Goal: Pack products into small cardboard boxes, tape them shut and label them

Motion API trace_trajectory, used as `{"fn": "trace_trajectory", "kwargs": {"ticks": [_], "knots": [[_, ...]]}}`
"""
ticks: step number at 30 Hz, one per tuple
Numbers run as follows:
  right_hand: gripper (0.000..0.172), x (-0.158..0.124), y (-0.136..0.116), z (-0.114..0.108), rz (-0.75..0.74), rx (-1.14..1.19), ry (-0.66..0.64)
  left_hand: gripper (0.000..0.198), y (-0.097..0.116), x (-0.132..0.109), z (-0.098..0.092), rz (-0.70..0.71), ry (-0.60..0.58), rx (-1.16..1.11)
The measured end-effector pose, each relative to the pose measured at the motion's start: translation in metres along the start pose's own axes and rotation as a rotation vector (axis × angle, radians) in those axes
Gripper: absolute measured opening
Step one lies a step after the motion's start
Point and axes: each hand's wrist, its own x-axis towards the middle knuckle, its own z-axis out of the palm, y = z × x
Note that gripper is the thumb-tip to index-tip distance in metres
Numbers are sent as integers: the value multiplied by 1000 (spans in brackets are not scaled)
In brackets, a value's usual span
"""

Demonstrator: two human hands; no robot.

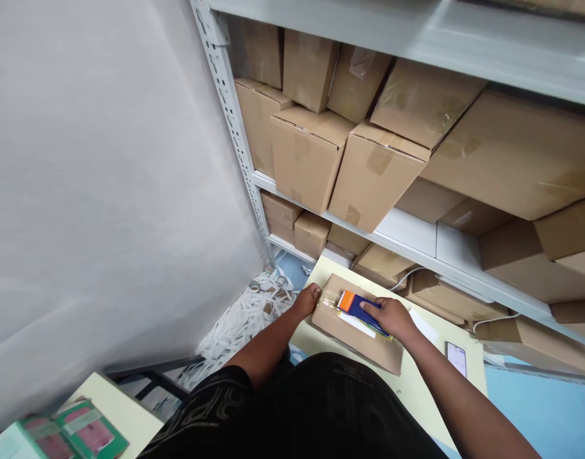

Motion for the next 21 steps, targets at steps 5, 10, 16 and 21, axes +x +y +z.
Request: {"fn": "trace_trajectory", "kwargs": {"ticks": [5, 10, 16, 21], "knots": [[54, 0, 2, 4, 25, 61, -6, 32, 0, 2, -15, 2, -5, 49], [56, 3, 2, 3, 19, 70, -12, 43, 38, 13, -27, 153, 13, -28], [56, 8, -4, -1, 17, 23, -4, 67, 71, 6, -4, 152, -115, -7], [57, 9, 6, -12, -12, 45, -18, 70, 68, 5, -8, 111, -122, 98]]}}
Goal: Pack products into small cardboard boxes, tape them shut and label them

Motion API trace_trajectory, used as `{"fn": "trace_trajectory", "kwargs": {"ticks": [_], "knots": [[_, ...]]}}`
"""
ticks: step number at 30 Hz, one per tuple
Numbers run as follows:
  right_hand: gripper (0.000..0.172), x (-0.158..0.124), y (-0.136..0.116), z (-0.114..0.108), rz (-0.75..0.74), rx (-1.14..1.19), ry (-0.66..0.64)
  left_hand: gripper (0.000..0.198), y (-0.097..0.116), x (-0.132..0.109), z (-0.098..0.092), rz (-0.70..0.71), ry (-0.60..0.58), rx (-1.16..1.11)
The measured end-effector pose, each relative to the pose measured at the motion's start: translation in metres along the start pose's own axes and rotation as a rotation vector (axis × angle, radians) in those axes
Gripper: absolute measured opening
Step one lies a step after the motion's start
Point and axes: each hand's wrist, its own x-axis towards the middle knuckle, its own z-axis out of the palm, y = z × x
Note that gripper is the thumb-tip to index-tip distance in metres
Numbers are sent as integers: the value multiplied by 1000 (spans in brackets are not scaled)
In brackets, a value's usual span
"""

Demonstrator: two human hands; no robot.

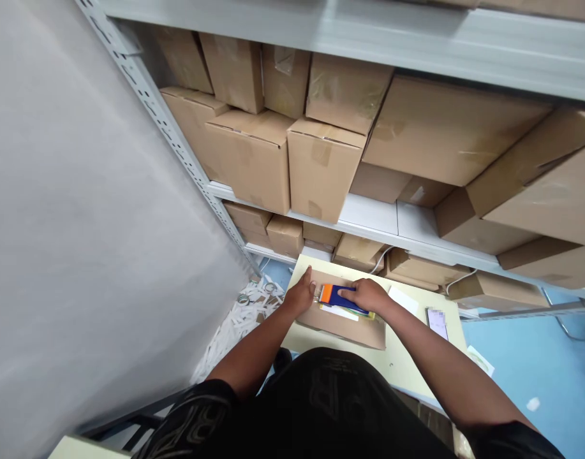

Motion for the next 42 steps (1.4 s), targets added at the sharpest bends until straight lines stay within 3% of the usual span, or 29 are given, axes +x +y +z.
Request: {"fn": "trace_trajectory", "kwargs": {"ticks": [3, 14, 19, 22, 26, 31, 36, 42], "knots": [[57, -11, 32, -11, 27, 42, -20, 71, -1, 2, -3, -26, -19, 62], [60, -88, 202, -40, 221, 221, -48, 70, 5, 3, -3, 3, -37, 168], [59, -102, 252, -45, 286, 231, -108, 70, 9, 3, -3, 3, -37, 164], [58, -88, 257, -28, 279, 137, -103, 71, 12, 3, -2, 2, -23, 154], [59, -52, 237, 9, 238, 24, -88, 70, 14, 2, -1, -2, -9, 146], [60, -30, 228, 44, 343, 214, -111, 69, 14, 2, -1, -6, -11, 158], [55, -59, 250, 85, 560, 608, -82, 67, 13, 1, -2, -2, -23, 132], [61, -103, 246, 139, 667, 428, 129, 67, 6, 6, 0, 29, 43, -27]]}}
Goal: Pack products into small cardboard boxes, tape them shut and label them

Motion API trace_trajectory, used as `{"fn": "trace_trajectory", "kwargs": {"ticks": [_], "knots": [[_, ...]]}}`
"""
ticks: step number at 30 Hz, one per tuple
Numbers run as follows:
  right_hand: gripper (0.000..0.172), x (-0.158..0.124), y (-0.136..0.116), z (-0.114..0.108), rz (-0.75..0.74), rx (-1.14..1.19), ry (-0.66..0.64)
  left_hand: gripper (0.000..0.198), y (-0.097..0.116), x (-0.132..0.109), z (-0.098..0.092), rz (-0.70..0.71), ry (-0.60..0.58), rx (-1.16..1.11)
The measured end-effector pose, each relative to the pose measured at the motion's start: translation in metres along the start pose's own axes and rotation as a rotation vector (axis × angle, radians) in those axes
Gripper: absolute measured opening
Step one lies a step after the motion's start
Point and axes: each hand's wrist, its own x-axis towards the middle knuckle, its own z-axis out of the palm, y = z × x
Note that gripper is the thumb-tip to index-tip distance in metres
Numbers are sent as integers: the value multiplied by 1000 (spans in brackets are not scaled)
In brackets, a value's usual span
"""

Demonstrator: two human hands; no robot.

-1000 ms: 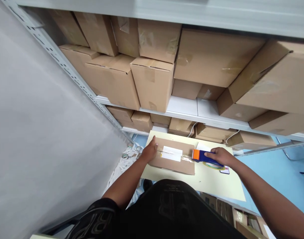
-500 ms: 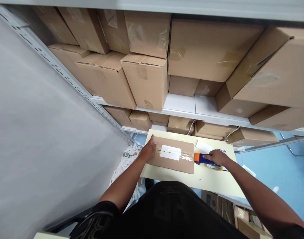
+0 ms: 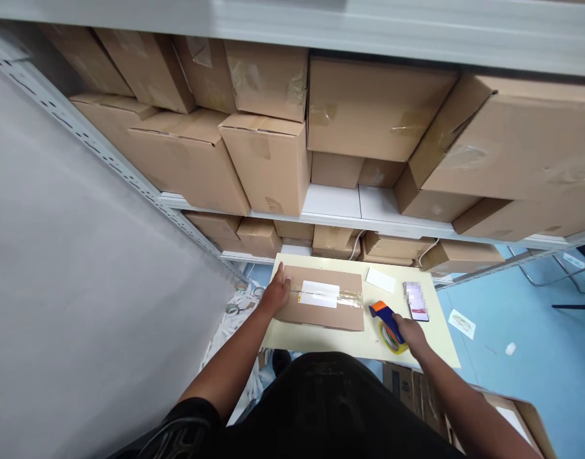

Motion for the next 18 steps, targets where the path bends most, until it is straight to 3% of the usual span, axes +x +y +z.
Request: {"fn": "trace_trajectory", "kwargs": {"ticks": [3, 5, 9, 10, 12, 15, 18], "knots": [[50, -9, -3, 24, -74, -149, 161, 64, -12, -4, 1, -84, 103, -175], [45, -8, -10, 39, -125, -260, 181, 63, -25, -15, -2, -141, 88, -334], [36, -5, -22, 62, -231, -390, 258, 90, -54, -56, -12, -137, -152, -581], [40, -7, -22, 67, -270, -379, 301, 97, -60, -66, -14, -144, -208, -594], [65, -15, -22, 78, -405, -287, 361, 104, -65, -81, -17, -160, -291, -565], [94, -35, -26, 96, -703, -40, 225, 101, -63, -89, -12, -165, -340, -503], [90, -51, -42, 103, -783, 249, 86, 94, -54, -84, -5, -93, -288, -448]]}}
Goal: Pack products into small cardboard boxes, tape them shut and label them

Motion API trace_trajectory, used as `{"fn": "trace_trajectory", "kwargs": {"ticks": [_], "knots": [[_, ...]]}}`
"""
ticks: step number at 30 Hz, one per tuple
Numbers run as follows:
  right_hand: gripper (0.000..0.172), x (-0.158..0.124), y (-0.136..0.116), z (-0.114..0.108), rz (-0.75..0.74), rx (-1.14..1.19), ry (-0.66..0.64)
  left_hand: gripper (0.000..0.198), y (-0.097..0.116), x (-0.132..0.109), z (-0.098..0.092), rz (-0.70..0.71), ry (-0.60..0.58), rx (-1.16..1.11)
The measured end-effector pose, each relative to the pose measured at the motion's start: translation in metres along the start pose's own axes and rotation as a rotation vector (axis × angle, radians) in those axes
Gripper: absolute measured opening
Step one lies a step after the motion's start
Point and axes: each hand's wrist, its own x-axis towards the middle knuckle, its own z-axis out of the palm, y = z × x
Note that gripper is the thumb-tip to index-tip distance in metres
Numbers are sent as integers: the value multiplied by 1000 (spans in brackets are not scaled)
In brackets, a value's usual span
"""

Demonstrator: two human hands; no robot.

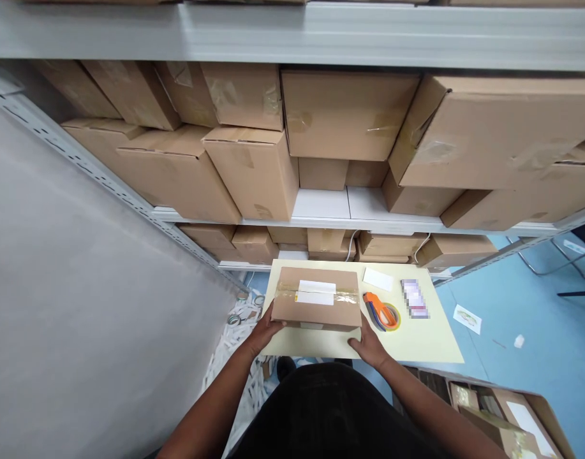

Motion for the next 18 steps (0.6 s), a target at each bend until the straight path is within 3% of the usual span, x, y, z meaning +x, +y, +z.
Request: {"fn": "trace_trajectory", "kwargs": {"ticks": [2, 5, 7, 10, 14, 18], "knots": [[73, 10, -19, -2, 61, 112, 97, 85, 6, 6, 2, 101, 76, 133], [55, 37, -50, -15, 208, 63, 213, 63, 18, 16, -4, 204, 183, 369], [54, 58, -67, -22, 359, -13, 199, 58, 27, 27, -10, 191, 207, 485], [62, 88, -80, -23, 570, -41, 131, 65, 39, 51, -15, 64, 153, 628], [58, 105, -66, -15, 637, -11, 150, 70, 45, 81, -17, -150, 76, 764], [50, 73, -32, -17, 659, -75, 270, 61, 43, 83, -22, -137, 102, 784]]}}
